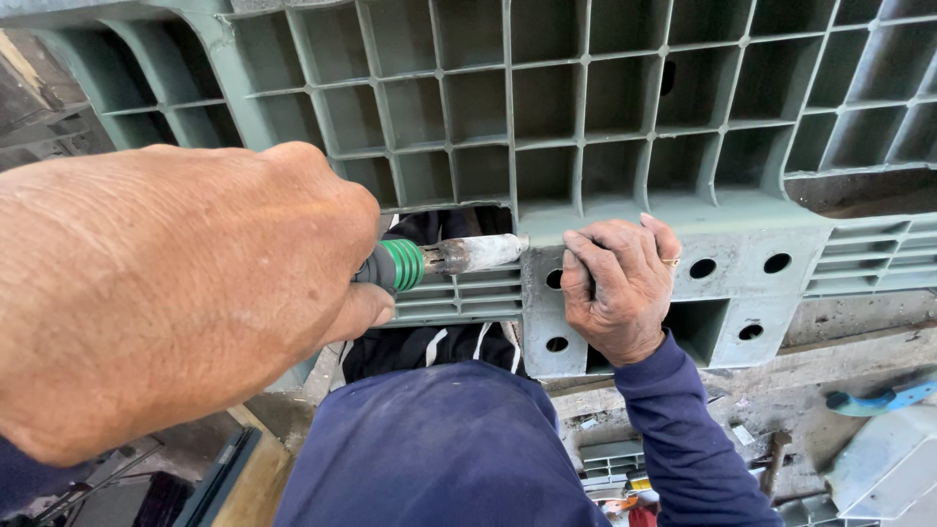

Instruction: The person uses a chisel to scrape and remove material from the grid structure of a large green plastic pallet. They then switch to a red power drill to bore into a corner section of the pallet.

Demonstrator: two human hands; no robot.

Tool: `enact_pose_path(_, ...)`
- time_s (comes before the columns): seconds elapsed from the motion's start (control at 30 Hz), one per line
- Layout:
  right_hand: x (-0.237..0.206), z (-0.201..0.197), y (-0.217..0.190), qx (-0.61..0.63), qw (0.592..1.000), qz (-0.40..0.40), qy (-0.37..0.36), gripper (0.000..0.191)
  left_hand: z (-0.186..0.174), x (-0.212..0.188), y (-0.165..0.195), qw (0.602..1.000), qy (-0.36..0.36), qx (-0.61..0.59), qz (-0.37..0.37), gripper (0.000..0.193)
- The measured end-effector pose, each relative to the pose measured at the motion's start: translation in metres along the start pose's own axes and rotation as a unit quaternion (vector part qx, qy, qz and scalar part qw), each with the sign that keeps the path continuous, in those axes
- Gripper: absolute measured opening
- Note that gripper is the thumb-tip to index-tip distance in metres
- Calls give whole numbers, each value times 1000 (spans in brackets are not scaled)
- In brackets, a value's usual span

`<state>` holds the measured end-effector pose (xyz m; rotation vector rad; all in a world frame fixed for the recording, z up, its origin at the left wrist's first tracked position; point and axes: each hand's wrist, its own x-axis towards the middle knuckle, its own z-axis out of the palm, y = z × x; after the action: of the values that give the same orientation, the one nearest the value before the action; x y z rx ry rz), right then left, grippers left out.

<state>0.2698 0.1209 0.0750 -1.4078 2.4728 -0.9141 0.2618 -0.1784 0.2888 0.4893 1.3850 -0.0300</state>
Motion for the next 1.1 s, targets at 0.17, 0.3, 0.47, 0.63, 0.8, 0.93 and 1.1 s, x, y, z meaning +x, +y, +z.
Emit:
enact_pose_path(0.17,0,-1,0,2,1000,5,-2,18,2,3,2,1000,20,16,-1,54)
enact_pose_path(0.3,0,-1,0,4,1000,2,-2,19,8,9,2,999,23,34,3,54)
enact_pose_path(0.47,-1,-1,0,1,1000,4,-1,19,12,14,1,997,31,73,12,55)
enact_pose_path(0.63,-1,-2,0,3,1000,2,0,19,11,8,6,995,24,96,10,52)
enact_pose_path(0.8,-3,-2,0,18,1000,3,10,20,10,-2,14,998,-19,64,1,51)
enact_pose_path(0.93,-6,-2,1,37,999,10,30,19,24,-4,25,996,67,-13,-56,30)
enact_pose_path(1.1,-12,-3,3,62,996,25,53,15,71,13,59,949,220,-173,-143,48)
